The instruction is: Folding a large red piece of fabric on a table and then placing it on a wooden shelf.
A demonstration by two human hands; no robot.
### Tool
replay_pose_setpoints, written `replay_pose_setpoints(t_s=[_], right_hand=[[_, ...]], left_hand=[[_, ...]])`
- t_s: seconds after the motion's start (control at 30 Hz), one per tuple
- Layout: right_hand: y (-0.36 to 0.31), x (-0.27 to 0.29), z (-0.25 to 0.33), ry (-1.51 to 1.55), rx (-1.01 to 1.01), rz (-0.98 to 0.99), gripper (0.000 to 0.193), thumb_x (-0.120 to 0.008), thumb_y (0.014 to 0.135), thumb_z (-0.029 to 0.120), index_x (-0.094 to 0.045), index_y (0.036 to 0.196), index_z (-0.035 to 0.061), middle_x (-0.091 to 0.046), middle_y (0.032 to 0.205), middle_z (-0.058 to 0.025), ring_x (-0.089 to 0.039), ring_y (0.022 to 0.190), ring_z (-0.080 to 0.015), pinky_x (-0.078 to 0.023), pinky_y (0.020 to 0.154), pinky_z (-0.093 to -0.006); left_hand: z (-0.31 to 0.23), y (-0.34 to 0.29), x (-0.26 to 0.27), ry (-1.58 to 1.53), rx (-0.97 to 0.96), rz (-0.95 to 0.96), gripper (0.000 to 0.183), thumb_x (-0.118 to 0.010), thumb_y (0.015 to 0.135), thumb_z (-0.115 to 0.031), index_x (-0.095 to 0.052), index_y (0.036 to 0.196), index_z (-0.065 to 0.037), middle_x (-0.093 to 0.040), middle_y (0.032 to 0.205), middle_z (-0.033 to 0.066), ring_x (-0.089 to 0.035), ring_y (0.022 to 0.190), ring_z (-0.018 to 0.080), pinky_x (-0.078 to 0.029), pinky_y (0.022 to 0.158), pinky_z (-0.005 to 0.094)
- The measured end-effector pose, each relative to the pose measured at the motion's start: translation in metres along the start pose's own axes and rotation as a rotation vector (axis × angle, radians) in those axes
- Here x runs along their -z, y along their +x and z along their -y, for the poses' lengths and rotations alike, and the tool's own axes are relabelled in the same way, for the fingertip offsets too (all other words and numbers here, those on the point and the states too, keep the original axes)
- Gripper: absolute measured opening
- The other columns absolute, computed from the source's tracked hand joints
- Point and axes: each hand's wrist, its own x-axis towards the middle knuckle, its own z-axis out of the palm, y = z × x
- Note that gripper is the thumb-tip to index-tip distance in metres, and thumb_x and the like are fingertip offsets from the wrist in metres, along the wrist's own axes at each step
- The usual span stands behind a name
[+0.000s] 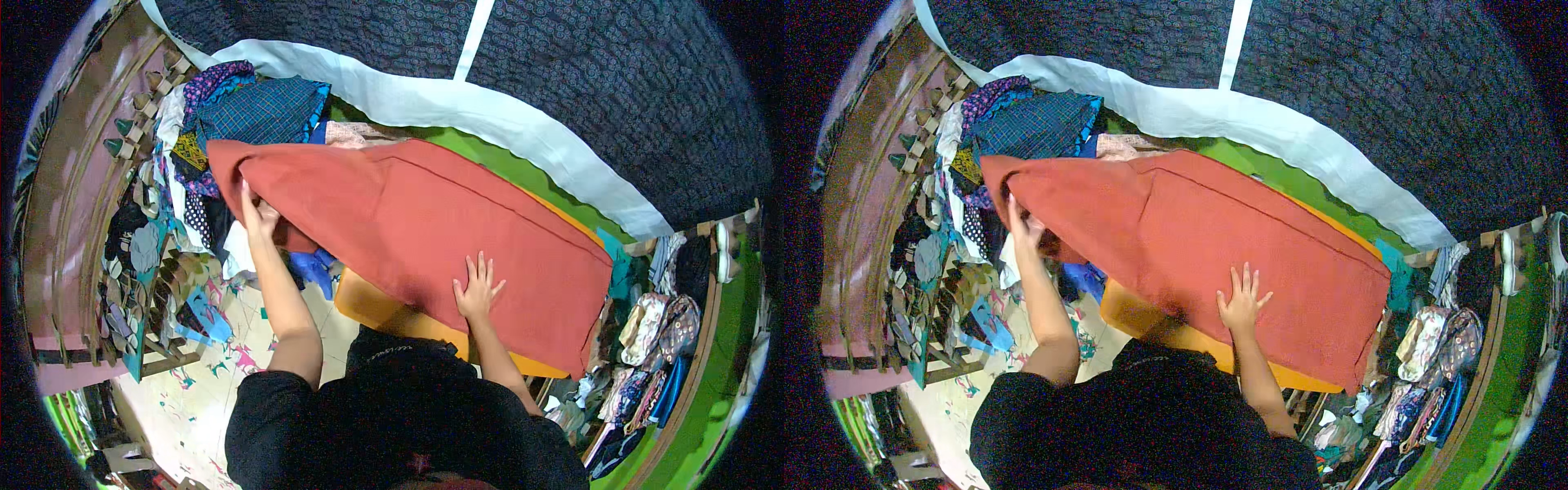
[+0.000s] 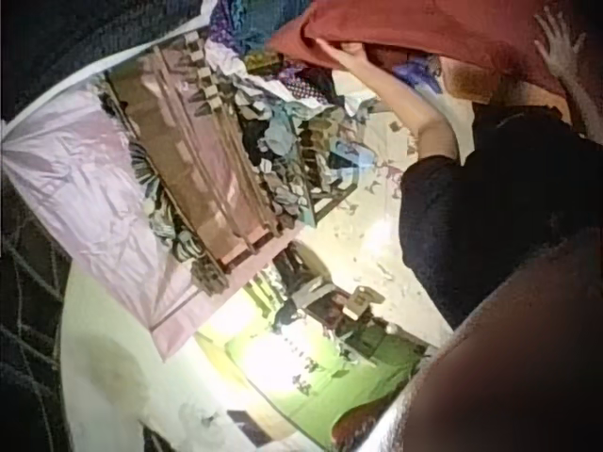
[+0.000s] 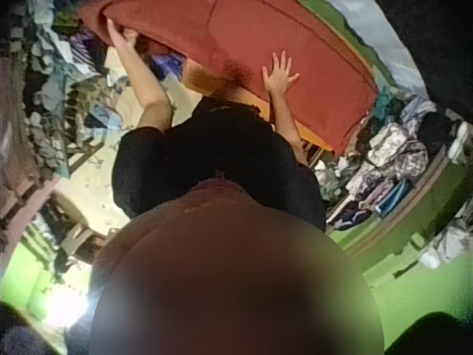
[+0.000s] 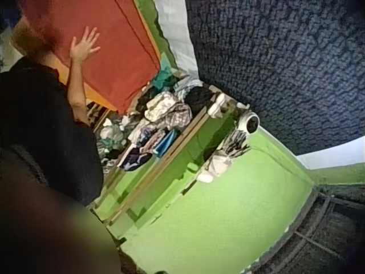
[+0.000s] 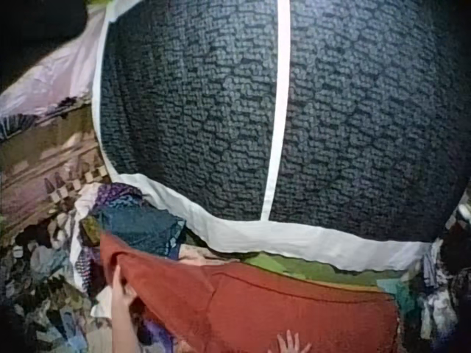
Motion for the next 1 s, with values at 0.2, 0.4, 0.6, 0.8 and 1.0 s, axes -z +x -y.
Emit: replay_pose_setpoints(t_s=[0.2, 0.4, 0.6, 0.8, 1.0], right_hand=[[0.001, 0.0, 0.002, -0.01, 0.024, 0.0, 0.062, -0.053, 0.075, 0.04, -0.034, 0.131, 0.0216, -0.016, 0.142, -0.0033, -0.013, 0.131, -0.0276, -0.006, 0.094, -0.0671], [0.0, -0.001, -0.002, -0.02, 0.005, -0.021, 0.061, -0.052, 0.075, 0.04, -0.034, 0.13, 0.022, -0.016, 0.142, -0.003, -0.013, 0.131, -0.0272, -0.007, 0.094, -0.0671], [-0.001, 0.002, -0.002, 0.033, 0.019, -0.005, 0.062, -0.053, 0.076, 0.039, -0.033, 0.131, 0.0204, -0.015, 0.142, -0.0042, -0.013, 0.131, -0.0285, -0.005, 0.093, -0.0676], [-0.005, -0.003, -0.014, 0.099, 0.057, -0.042, 0.066, -0.055, 0.074, 0.042, -0.033, 0.131, 0.0184, -0.014, 0.143, -0.0059, -0.012, 0.131, -0.03, -0.003, 0.092, -0.069], [0.002, -0.02, -0.085, 1.201, -0.067, 0.205, 0.06, -0.047, 0.081, 0.047, -0.035, 0.128, 0.0112, -0.035, 0.133, -0.0116, -0.033, 0.122, -0.0265, -0.025, 0.097, -0.0531]], left_hand=[[-0.008, 0.07, 0.043, 0.086, 0.309, -0.131, 0.041, -0.053, 0.075, -0.009, -0.046, 0.115, -0.002, -0.052, 0.113, 0.0145, -0.049, 0.107, 0.0287, -0.04, 0.093, 0.0432], [-0.039, 0.048, -0.017, 0.099, 0.059, 0.011, 0.037, -0.051, 0.074, -0.01, -0.049, 0.11, -0.003, -0.053, 0.112, 0.0134, -0.049, 0.105, 0.0283, -0.038, 0.092, 0.0392], [-0.017, 0.017, 0.005, -0.106, -0.07, -0.308, 0.037, -0.047, 0.078, -0.008, -0.047, 0.115, -0.004, -0.047, 0.12, 0.0141, -0.044, 0.111, 0.0305, -0.033, 0.098, 0.0439], [-0.003, 0.006, -0.133, 0.134, -0.169, 0.141, 0.028, -0.049, 0.077, 0.002, -0.049, 0.104, -0.006, -0.055, 0.098, 0.0084, -0.054, 0.092, 0.0224, -0.046, 0.082, 0.0365], [0.103, -0.176, -0.293, 0.988, -0.406, 0.913, 0.011, -0.056, 0.064, 0.0, -0.046, 0.068, -0.001, -0.055, 0.109, 0.0183, -0.045, 0.111, 0.0256, -0.035, 0.091, 0.0344]])
